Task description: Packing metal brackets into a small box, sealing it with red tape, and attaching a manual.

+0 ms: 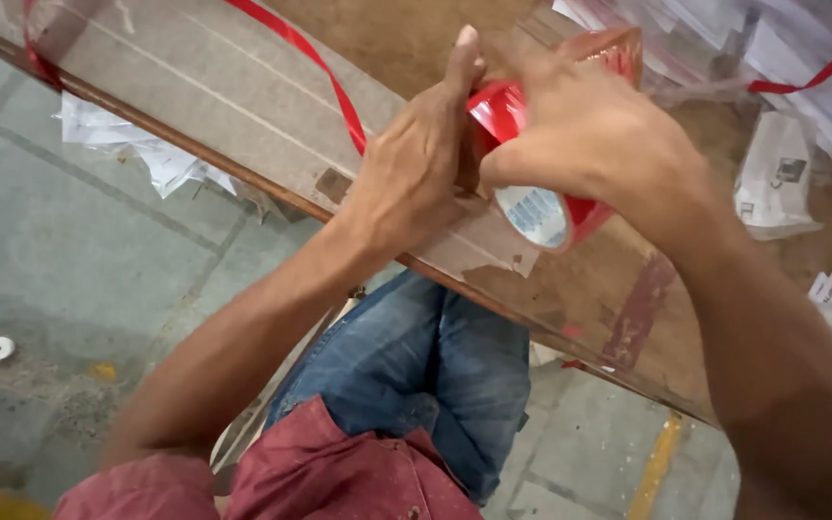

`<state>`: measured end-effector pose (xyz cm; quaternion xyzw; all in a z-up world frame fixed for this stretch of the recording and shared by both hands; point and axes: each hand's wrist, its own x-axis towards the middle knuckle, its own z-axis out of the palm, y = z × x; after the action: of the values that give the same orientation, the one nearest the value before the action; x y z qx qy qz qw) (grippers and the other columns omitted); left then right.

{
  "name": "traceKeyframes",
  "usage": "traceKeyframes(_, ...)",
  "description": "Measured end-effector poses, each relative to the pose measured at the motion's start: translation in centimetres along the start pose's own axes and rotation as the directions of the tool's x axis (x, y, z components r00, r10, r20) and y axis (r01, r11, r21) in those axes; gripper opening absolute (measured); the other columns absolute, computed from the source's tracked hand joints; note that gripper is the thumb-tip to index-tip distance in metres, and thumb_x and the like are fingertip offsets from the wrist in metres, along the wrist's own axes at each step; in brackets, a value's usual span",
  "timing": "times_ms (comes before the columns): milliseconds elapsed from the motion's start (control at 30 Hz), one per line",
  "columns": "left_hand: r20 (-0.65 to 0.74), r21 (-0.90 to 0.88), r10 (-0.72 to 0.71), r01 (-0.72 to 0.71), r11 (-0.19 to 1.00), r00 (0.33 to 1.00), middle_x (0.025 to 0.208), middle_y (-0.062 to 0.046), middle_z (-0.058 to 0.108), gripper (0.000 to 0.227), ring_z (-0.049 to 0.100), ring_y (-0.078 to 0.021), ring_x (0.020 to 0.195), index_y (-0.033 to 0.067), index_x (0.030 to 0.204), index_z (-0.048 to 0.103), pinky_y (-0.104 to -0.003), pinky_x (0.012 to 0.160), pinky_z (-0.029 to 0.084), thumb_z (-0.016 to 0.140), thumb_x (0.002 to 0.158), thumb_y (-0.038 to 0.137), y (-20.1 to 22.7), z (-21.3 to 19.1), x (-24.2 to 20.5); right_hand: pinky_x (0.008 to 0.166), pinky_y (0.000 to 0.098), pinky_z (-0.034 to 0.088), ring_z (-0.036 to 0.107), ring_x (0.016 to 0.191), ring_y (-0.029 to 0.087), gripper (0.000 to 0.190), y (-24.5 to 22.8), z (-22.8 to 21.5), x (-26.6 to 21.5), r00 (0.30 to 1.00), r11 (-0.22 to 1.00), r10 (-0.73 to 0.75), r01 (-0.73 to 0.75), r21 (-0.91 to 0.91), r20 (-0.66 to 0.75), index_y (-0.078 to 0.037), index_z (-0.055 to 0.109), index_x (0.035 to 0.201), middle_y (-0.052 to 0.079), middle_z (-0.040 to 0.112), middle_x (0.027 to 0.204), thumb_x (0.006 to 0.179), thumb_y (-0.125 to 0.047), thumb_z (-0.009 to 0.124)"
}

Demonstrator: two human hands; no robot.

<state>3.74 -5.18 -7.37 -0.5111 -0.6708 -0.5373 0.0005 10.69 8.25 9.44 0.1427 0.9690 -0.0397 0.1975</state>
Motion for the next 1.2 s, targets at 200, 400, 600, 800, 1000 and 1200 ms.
traceKeyframes(200, 0.016, -0.009, -0.302, 0.302, 0.953, 0.953, 0.120, -0.021, 0.071, 0.146, 0.070, -0.0454, 0.100, 0.0097, 0.161, -0.004, -0.050, 0.085, 0.056, 0.102, 0.062, 0.027, -1.9, -0.4, 0.8, 0.078, 0.0523, 0.051, 0.069, 0.088, 0.043, 0.056, -1.3, 1.0, -3.0, 0.945, 0.983, -0.115, 0.152, 0.101, -0.306, -0.014, 0.051, 0.135, 0.024, 0.069, 0.102, 0.083, -0.015, 0.072)
traceKeyframes(400, -0.014, -0.006, -0.290, 0.290, 0.957, 0.957, 0.101, -0.015, 0.076, 0.137, 0.073, -0.0422, 0.089, 0.0108, 0.160, 0.002, -0.049, 0.078, 0.058, 0.100, 0.066, 0.029, -1.6, -0.6, 1.2, 0.074, 0.0559, 0.048, 0.068, 0.084, 0.048, 0.084, -1.5, 3.8, -4.3, 0.948, 0.967, 0.089, -0.008, 0.256, -0.306, -0.017, 0.033, 0.158, 0.028, 0.067, 0.088, 0.084, -0.006, 0.070)
traceKeyframes(600, -0.046, 0.000, -0.240, 0.240, 0.971, 0.970, 0.111, -0.017, 0.075, 0.130, 0.073, -0.0413, 0.093, 0.0185, 0.158, 0.011, -0.048, 0.079, 0.058, 0.099, 0.064, 0.029, -1.0, -1.3, 1.0, 0.078, 0.0564, 0.052, 0.068, 0.090, 0.048, 0.099, -0.4, 7.8, -4.4, 0.896, 0.985, 0.007, 0.071, 0.158, -0.444, -0.020, 0.022, 0.167, 0.029, 0.069, 0.108, 0.083, -0.002, 0.070)
traceKeyframes(800, -0.083, -0.083, -0.179, 0.173, 0.981, 0.980, 0.129, -0.012, 0.072, 0.099, 0.076, -0.0328, 0.107, 0.0202, 0.153, 0.042, -0.040, 0.092, 0.062, 0.097, 0.070, 0.029, -0.9, -1.7, 1.0, 0.072, 0.0556, 0.054, 0.068, 0.081, 0.048, 0.103, -0.8, 8.5, -3.3, 0.925, 0.999, 0.038, -0.021, 0.048, -0.377, -0.022, 0.021, 0.166, 0.026, 0.067, 0.098, 0.079, -0.014, 0.075)
traceKeyframes(1000, -0.150, -0.135, -0.207, 0.187, 0.973, 0.967, 0.134, -0.017, 0.064, 0.068, 0.073, -0.0290, 0.111, 0.0151, 0.129, 0.071, -0.036, 0.093, 0.060, 0.091, 0.065, 0.026, 1.3, -2.8, 2.0, 0.075, 0.0537, 0.055, 0.068, 0.080, 0.045, 0.092, -1.0, 4.7, -3.3, 0.955, 0.998, 0.048, -0.036, 0.047, -0.293, -0.025, 0.037, 0.162, 0.026, 0.068, 0.092, 0.078, -0.016, 0.073)
traceKeyframes(1200, -0.102, -0.268, -0.362, 0.325, 0.907, 0.927, 0.136, -0.016, 0.066, 0.050, 0.072, -0.0280, 0.121, 0.0083, 0.121, 0.074, -0.036, 0.102, 0.059, 0.083, 0.075, 0.026, 1.1, -3.2, 2.2, 0.079, 0.0500, 0.054, 0.070, 0.089, 0.041, 0.066, -1.4, 0.3, -0.4, 0.984, 0.993, -0.029, 0.048, 0.104, -0.178, -0.025, 0.063, 0.141, 0.023, 0.073, 0.100, 0.077, -0.018, 0.070)
